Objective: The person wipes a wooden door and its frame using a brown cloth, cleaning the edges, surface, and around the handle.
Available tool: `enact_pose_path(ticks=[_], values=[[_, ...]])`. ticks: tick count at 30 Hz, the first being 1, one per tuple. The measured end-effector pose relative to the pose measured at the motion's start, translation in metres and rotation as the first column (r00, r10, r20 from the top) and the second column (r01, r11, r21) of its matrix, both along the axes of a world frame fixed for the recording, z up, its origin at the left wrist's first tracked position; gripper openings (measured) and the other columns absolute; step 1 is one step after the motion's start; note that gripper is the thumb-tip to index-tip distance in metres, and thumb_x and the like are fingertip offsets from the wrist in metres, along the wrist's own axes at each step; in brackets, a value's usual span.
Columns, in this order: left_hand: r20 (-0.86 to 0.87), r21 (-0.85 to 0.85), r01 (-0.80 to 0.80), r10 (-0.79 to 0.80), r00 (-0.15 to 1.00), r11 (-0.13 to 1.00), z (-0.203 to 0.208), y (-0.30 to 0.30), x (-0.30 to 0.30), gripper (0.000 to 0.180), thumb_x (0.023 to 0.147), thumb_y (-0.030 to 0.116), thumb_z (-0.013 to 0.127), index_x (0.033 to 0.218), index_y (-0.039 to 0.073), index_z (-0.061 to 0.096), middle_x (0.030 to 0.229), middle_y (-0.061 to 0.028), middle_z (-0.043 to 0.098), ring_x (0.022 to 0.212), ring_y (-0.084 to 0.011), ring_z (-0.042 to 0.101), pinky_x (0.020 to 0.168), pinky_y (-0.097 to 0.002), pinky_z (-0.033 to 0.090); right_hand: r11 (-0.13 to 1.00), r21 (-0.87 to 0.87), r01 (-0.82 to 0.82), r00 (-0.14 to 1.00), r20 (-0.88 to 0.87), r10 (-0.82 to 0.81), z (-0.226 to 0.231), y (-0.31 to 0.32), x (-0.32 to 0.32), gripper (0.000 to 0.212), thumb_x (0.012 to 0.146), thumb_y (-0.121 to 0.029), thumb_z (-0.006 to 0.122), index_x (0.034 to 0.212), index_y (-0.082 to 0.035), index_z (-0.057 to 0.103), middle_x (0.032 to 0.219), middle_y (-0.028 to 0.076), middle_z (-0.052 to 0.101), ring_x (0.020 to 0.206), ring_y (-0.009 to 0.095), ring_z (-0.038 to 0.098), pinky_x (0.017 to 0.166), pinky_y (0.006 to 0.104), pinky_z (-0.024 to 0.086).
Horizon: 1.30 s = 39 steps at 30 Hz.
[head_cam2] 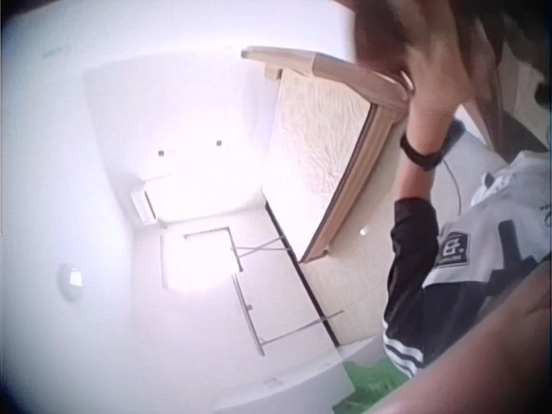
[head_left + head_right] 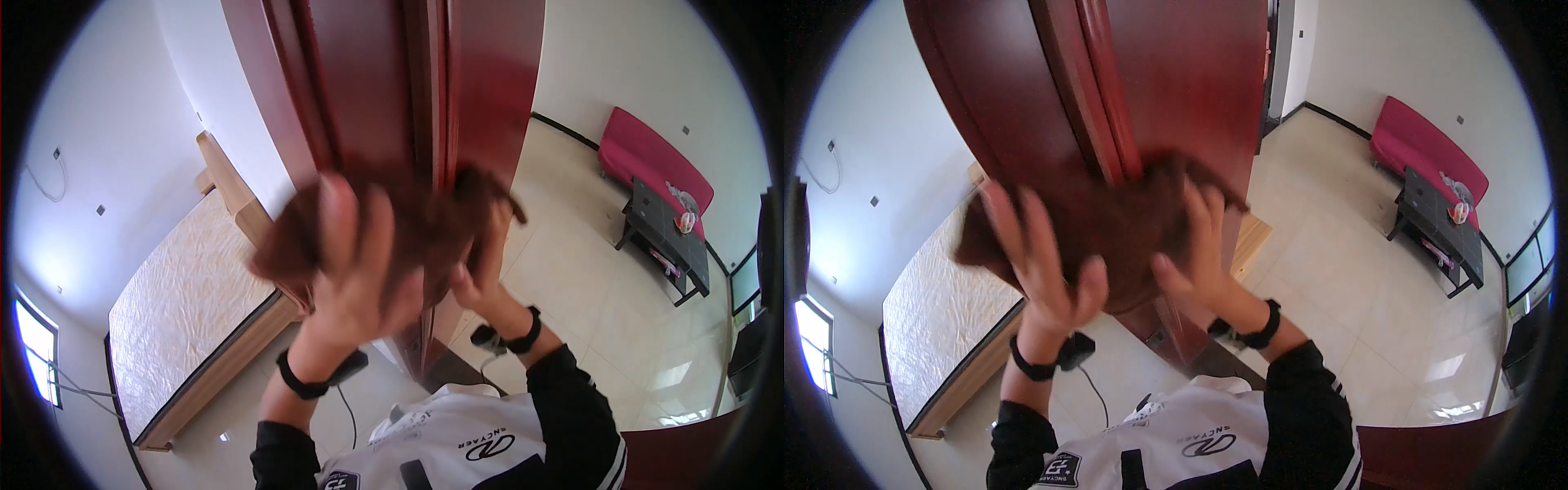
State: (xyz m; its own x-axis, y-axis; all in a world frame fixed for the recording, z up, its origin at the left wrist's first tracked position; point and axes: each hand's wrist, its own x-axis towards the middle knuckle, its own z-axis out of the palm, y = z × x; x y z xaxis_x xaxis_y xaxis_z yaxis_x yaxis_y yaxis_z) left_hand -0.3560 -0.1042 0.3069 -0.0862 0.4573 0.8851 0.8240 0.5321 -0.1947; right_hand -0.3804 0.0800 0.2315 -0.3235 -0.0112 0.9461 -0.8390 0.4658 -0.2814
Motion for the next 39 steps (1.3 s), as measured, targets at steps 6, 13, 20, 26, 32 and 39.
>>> enact_pose_path(ticks=[6,13,20,26,32,39], values=[[-0.085,0.167,-0.083,0.098,0.992,0.982,0.016,0.007,-0.01,0.074,0.081,0.017,0.052,0.14,-0.003,0.011,0.144,-0.0284,0.003,0.134,-0.0438,0.005,0.107,-0.0492,0.01,0.97,0.075,0.23,0.966,-0.14,-0.218,0.054,-0.011,-0.013,0.094,0.072,-0.056,0.052,0.136,0.006,0.024,0.128,0.028,0.025,0.119,0.041,0.028,0.101,0.0463,0.021],[0.024,0.278,0.026,-0.034,0.999,0.96,0.0,-0.008,-0.009,0.073,0.08,0.015,0.054,0.137,-0.006,0.015,0.14,-0.0338,0.01,0.128,-0.0488,0.018,0.102,-0.0485,0.021,1.0,-0.013,0.01,0.999,-0.034,-0.01,0.011,-0.019,-0.03,0.097,0.07,-0.063,0.052,0.134,0.006,0.028,0.135,0.027,0.021,0.126,0.041,0.024,0.102,0.0473,0.021],[0.025,0.439,0.073,-0.094,0.995,0.895,-0.026,-0.006,-0.005,0.072,0.067,0.004,0.064,0.131,-0.006,0.033,0.135,-0.0355,0.026,0.114,-0.0475,0.043,0.086,-0.0401,0.046,0.987,-0.114,-0.115,0.991,-0.083,0.106,-0.005,-0.029,-0.032,0.095,0.072,-0.066,0.048,0.133,0.005,0.03,0.133,0.021,0.024,0.124,0.037,0.027,0.101,0.0457,0.024],[0.054,0.481,0.019,-0.051,0.997,0.877,-0.044,0.001,-0.009,0.079,0.066,0.008,0.072,0.132,-0.004,0.031,0.133,-0.0354,0.029,0.106,-0.0474,0.05,0.079,-0.038,0.05,0.992,-0.051,-0.112,0.993,-0.04,0.11,-0.025,-0.021,-0.045,0.099,0.068,-0.068,0.05,0.132,0.004,0.028,0.133,0.021,0.02,0.125,0.037,0.02,0.102,0.0459,0.019],[0.204,0.332,-0.16,0.095,0.974,0.929,-0.087,-0.001,-0.008,0.08,0.08,0.028,0.055,0.134,-0.014,0.014,0.141,-0.0327,0.013,0.132,-0.0452,0.014,0.107,-0.047,0.012,0.993,0.047,-0.106,0.994,-0.003,0.106,-0.046,-0.01,-0.046,0.111,0.057,-0.069,0.049,0.132,0.009,0.023,0.136,0.023,0.017,0.129,0.038,0.014,0.105,0.0444,0.016],[0.281,0.318,-0.23,0.141,0.949,0.92,-0.14,-0.002,0.001,0.078,0.081,0.025,0.054,0.134,-0.014,0.013,0.14,-0.0335,0.012,0.131,-0.0465,0.015,0.106,-0.0481,0.015,0.995,0.103,-0.016,1.0,-0.024,0.019,-0.093,-0.01,-0.045,0.109,0.063,-0.073,0.044,0.129,0.012,0.027,0.133,0.033,0.017,0.127,0.043,0.014,0.105,0.0491,0.012]])
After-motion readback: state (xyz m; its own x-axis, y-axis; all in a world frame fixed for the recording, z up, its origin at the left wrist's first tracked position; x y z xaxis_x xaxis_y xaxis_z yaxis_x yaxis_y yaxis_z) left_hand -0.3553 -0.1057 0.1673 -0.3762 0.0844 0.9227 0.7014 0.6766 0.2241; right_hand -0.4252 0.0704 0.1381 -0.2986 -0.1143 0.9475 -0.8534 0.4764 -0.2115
